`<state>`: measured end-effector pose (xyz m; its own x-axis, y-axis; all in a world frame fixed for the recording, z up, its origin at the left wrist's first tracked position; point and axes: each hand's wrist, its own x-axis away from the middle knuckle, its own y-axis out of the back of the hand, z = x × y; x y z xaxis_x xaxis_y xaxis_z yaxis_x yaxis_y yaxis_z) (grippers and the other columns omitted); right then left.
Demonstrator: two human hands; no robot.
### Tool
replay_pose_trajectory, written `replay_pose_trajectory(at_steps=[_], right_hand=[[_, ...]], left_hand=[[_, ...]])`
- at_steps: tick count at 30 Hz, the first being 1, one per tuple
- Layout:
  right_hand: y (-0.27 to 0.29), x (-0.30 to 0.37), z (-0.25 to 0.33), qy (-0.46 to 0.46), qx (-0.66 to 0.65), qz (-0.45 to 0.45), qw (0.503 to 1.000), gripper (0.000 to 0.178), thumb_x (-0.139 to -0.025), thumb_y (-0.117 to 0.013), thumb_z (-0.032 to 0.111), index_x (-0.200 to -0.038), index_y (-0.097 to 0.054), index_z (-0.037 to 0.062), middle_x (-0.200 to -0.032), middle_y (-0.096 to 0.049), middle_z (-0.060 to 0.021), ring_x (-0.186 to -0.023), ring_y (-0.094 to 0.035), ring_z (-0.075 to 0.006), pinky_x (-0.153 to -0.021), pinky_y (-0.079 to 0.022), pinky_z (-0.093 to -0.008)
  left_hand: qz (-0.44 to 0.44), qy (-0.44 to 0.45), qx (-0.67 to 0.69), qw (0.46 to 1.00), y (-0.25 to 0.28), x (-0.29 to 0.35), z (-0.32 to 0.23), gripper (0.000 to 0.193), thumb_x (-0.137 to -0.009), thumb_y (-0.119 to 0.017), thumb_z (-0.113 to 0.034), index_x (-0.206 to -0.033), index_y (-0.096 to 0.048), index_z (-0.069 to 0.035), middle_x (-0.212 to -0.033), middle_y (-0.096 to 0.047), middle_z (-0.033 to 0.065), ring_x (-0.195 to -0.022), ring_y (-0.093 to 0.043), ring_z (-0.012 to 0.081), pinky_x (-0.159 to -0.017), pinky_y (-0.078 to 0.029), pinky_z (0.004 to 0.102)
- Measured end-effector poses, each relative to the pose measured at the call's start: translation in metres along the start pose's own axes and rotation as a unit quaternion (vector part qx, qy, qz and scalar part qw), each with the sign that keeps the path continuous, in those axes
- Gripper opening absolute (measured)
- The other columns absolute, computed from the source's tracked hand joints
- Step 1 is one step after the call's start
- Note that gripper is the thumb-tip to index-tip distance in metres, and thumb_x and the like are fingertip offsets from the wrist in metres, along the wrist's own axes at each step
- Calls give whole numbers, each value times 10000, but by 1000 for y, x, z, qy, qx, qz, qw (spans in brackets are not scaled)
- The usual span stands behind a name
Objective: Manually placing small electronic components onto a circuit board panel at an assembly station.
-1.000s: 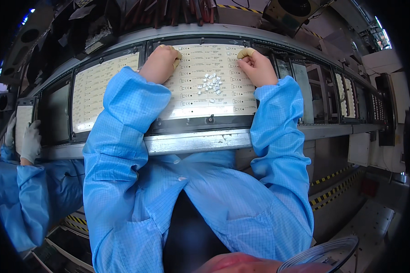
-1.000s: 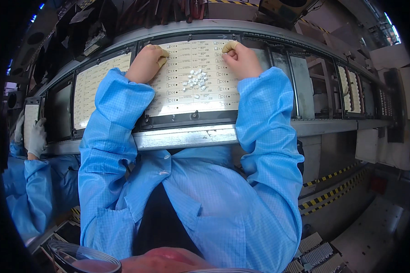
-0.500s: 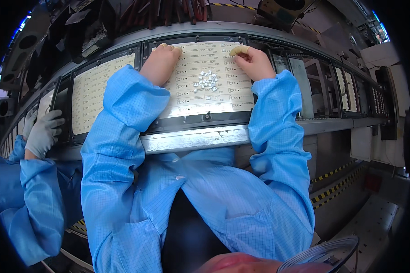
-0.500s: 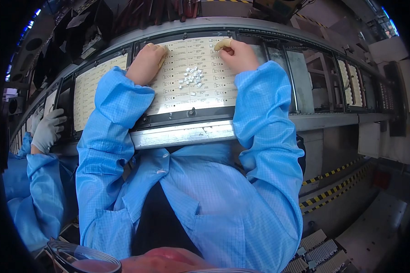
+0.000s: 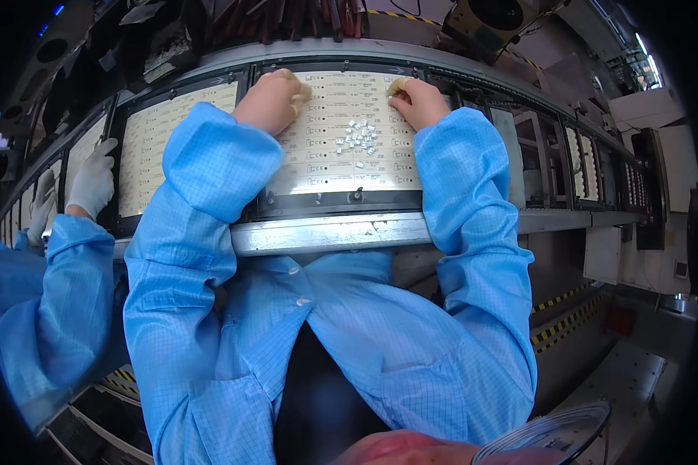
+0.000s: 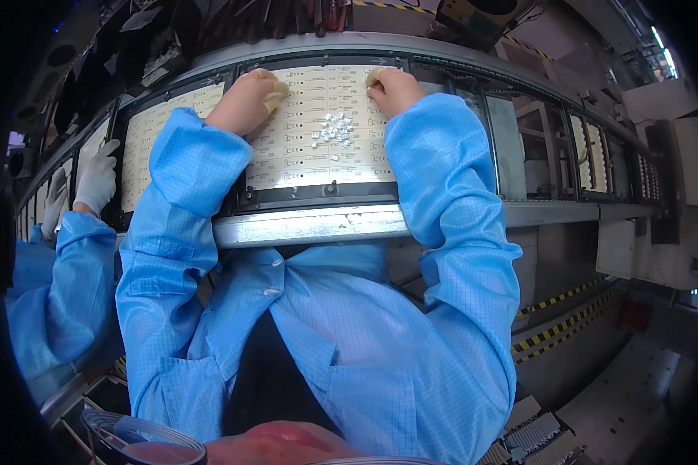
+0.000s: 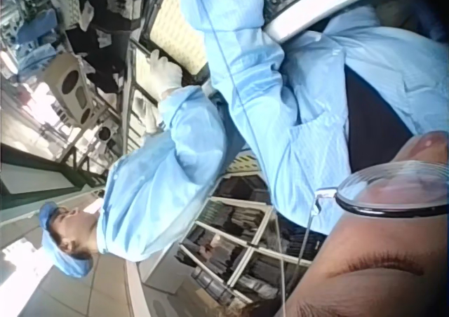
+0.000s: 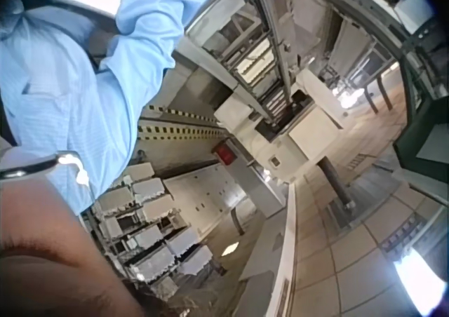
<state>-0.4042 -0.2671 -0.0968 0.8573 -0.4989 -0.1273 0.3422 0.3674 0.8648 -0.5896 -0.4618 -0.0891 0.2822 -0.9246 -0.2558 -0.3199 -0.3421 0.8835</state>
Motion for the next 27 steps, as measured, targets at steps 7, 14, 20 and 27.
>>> replay_pose_trajectory(at_steps=[7,14,20,27], right_hand=[[-3,3,4,-3,15,-22,1000,174,-811,-605,130,-948,-633,26,-926,-613,-143,-878,-603,-277,-786,-472,-337],[-5,4,1,-1,14,-26,1000,172,-816,-606,128,-950,-635,24,-913,-615,-141,-859,-607,-277,-778,-475,-336],[-7,3,-3,-21,-30,-32,999,167,-808,-616,116,-948,-638,27,-893,-617,-144,-836,-613,-270,-760,-482,-333],[-7,2,1,0,49,-27,998,189,-838,-610,136,-989,-639,26,-930,-627,-128,-845,-614,-250,-769,-488,-310]], left_hand=[[94,-88,144,981,-12,-7,-37,259,-795,-586,-35,-1053,-606,-18,-1035,-557,141,-951,-559,277,-856,-449,322],[143,-41,122,981,-29,-17,-40,213,-789,-604,-45,-999,-623,-12,-1032,-553,140,-938,-564,262,-835,-456,320],[94,-56,118,987,-31,-15,-41,163,-794,-605,-45,-950,-623,-1,-882,-600,107,-792,-588,220,-742,-479,292],[-23,137,486,863,-3,-18,-27,205,-813,-610,-100,-997,-608,-13,-777,-632,45,-668,-566,99,-648,-474,226]])
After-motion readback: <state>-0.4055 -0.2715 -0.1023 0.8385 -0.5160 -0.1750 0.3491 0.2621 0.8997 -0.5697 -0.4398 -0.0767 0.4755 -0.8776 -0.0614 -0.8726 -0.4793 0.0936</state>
